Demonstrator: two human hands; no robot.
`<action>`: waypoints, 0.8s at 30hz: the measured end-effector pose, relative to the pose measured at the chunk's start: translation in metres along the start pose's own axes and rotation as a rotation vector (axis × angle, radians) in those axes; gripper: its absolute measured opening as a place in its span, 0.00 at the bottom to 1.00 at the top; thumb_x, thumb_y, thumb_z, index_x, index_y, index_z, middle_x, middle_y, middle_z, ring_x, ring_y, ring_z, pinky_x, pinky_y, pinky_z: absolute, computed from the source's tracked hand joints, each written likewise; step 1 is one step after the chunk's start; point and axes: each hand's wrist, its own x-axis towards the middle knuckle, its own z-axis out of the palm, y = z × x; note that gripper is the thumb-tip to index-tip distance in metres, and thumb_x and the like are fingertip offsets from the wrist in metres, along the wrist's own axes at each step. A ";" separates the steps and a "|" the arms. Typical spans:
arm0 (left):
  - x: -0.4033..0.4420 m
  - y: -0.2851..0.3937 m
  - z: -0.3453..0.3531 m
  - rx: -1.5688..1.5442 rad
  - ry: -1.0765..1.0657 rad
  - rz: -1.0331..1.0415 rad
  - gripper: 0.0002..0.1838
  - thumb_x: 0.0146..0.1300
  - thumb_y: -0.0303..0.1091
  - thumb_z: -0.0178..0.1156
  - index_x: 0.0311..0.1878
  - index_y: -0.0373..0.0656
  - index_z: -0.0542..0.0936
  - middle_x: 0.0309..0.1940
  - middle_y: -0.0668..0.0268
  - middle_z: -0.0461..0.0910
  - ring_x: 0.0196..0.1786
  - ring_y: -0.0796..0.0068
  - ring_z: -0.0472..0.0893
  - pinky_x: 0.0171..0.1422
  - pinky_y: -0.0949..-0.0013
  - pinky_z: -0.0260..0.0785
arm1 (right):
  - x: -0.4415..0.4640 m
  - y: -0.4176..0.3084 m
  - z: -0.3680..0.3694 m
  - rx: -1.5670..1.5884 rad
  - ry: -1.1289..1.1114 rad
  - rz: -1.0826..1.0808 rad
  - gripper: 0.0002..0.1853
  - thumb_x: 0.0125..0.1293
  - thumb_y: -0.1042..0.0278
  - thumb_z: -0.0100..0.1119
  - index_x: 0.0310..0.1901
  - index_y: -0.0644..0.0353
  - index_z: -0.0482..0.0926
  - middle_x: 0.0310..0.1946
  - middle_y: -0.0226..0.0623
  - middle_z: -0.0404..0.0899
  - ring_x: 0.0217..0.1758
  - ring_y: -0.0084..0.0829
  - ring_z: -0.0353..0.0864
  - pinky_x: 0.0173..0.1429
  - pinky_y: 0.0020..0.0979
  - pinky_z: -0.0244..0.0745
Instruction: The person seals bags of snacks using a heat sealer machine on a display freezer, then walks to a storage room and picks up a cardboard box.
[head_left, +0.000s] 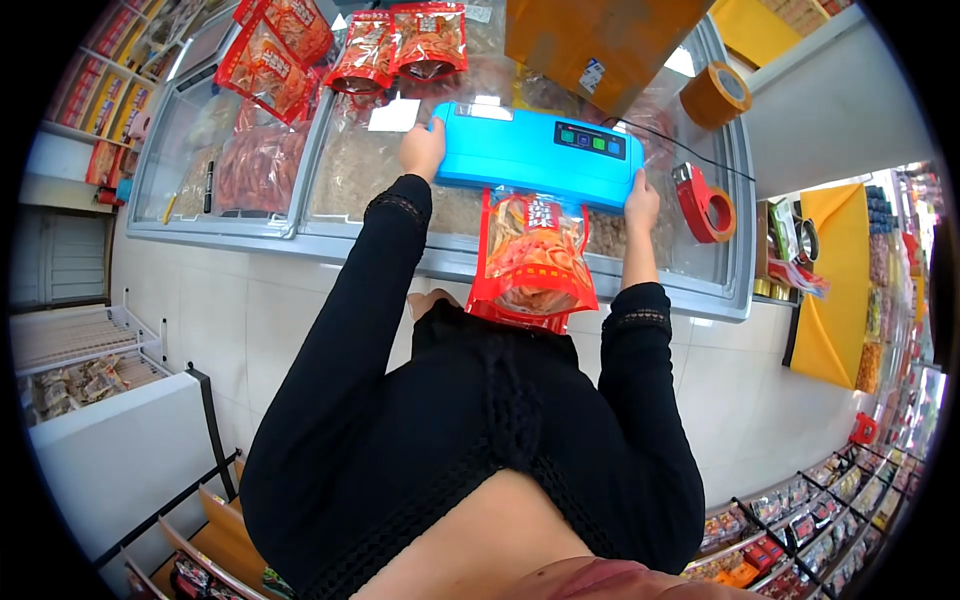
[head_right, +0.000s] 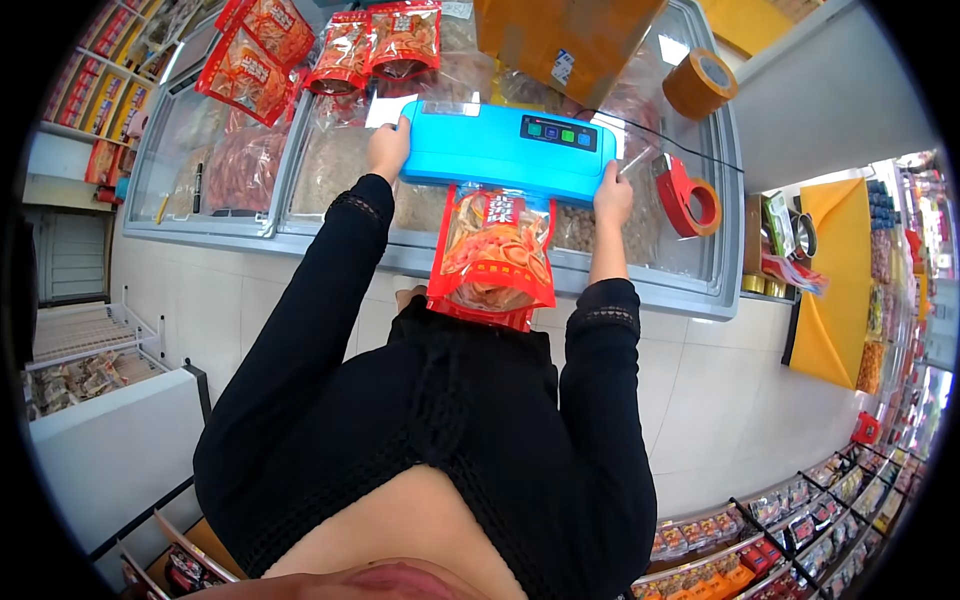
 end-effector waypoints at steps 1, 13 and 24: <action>0.000 0.001 -0.001 -0.005 -0.001 -0.003 0.27 0.54 0.52 0.43 0.32 0.34 0.78 0.30 0.46 0.76 0.37 0.49 0.76 0.43 0.56 0.66 | 0.001 0.001 0.001 -0.002 0.002 0.002 0.32 0.57 0.40 0.39 0.38 0.65 0.78 0.37 0.53 0.75 0.45 0.49 0.73 0.49 0.40 0.64; 0.000 0.000 0.000 -0.011 -0.016 0.031 0.28 0.54 0.52 0.43 0.32 0.32 0.78 0.30 0.45 0.76 0.37 0.48 0.76 0.43 0.56 0.66 | 0.000 0.001 -0.001 -0.034 -0.009 0.020 0.31 0.56 0.40 0.39 0.39 0.63 0.77 0.37 0.52 0.75 0.45 0.48 0.73 0.49 0.40 0.65; 0.004 -0.007 0.008 0.040 0.051 0.064 0.27 0.58 0.52 0.40 0.30 0.37 0.78 0.26 0.48 0.77 0.33 0.50 0.77 0.39 0.54 0.67 | 0.000 -0.010 -0.006 -0.195 -0.063 -0.009 0.33 0.58 0.41 0.34 0.40 0.67 0.76 0.38 0.57 0.74 0.46 0.51 0.72 0.51 0.42 0.64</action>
